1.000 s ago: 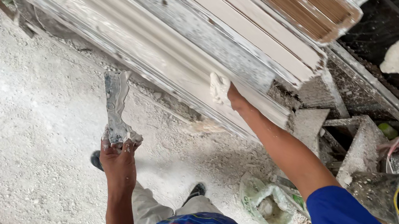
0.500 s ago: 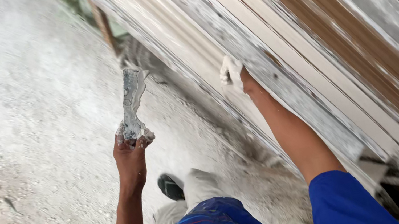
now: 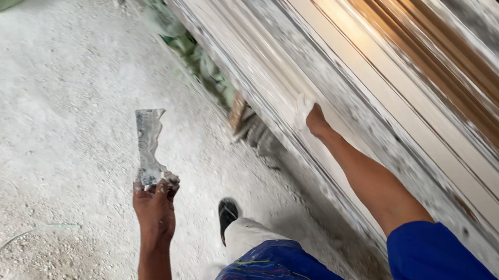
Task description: The person scoops white plaster from a bucket and spreads it onto a long rectangular mold using a trowel. They repeatedly smooth the surface and scrape excess material back into the bucket while working along the length of the mold.
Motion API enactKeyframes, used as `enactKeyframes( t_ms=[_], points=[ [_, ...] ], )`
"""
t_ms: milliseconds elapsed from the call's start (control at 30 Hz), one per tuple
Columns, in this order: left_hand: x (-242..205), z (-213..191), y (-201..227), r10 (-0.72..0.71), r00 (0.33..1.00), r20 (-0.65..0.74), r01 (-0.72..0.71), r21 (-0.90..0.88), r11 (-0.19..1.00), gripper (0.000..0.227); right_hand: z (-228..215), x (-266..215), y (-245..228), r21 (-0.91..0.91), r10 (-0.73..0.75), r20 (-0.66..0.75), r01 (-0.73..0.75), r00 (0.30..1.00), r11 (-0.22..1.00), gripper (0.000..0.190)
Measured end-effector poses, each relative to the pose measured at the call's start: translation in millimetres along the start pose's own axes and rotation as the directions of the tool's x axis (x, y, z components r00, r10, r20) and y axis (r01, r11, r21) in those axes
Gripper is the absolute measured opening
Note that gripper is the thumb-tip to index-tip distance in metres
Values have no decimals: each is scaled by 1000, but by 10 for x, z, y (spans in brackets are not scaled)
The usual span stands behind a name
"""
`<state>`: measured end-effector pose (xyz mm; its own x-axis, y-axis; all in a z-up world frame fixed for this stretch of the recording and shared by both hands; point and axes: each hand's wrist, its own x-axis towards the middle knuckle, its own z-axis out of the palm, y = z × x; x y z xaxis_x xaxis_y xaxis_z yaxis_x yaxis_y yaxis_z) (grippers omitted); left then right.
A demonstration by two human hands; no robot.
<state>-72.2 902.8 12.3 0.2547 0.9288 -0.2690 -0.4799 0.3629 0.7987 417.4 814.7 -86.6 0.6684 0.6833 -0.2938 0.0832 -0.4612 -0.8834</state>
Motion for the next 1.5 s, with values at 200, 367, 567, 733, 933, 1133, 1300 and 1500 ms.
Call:
enactKeyframes(
  t_ms=[200, 367, 567, 733, 933, 1133, 1300, 1500],
  points=[
    [1411, -259, 647, 90, 995, -40, -90, -3, 996, 37, 873, 1481, -961, -108, -99, -17, 97, 995, 989, 49],
    [2765, -587, 927, 75, 994, -82, -85, -128, 988, 32, 1441, 2382, -1380, -397, -65, -52, 39, 997, 917, 44],
    [4706, -530, 1376, -27, 999, -36, 24, -59, 998, 33, 2196, 3308, -2244, -573, -82, -115, 2, 990, 820, 41],
    [6237, 169, 2065, -68, 994, 84, 45, 250, 967, 38, 3030, 3692, -3561, -521, -305, -39, 241, 952, 819, 43],
    [7758, 1424, 2258, -104, 942, 319, -26, 376, 926, 38, 4187, 4501, -4840, -185, -671, 14, 662, 741, 726, 89],
    [8815, 2212, 2375, -155, 938, 309, -23, 503, 864, 34, 5201, 5844, -5495, -383, -364, 91, 370, 927, 847, 99],
    [9597, 2377, 2588, -260, 914, 310, 34, 582, 813, 36, 5501, 7067, -5411, 290, -413, -97, 423, 905, 859, 61],
    [10405, 2378, 2649, -344, 910, 229, 66, 741, 669, 35, 5383, 8172, -5076, 585, 71, -40, -34, 997, 811, 32]
  ],
)
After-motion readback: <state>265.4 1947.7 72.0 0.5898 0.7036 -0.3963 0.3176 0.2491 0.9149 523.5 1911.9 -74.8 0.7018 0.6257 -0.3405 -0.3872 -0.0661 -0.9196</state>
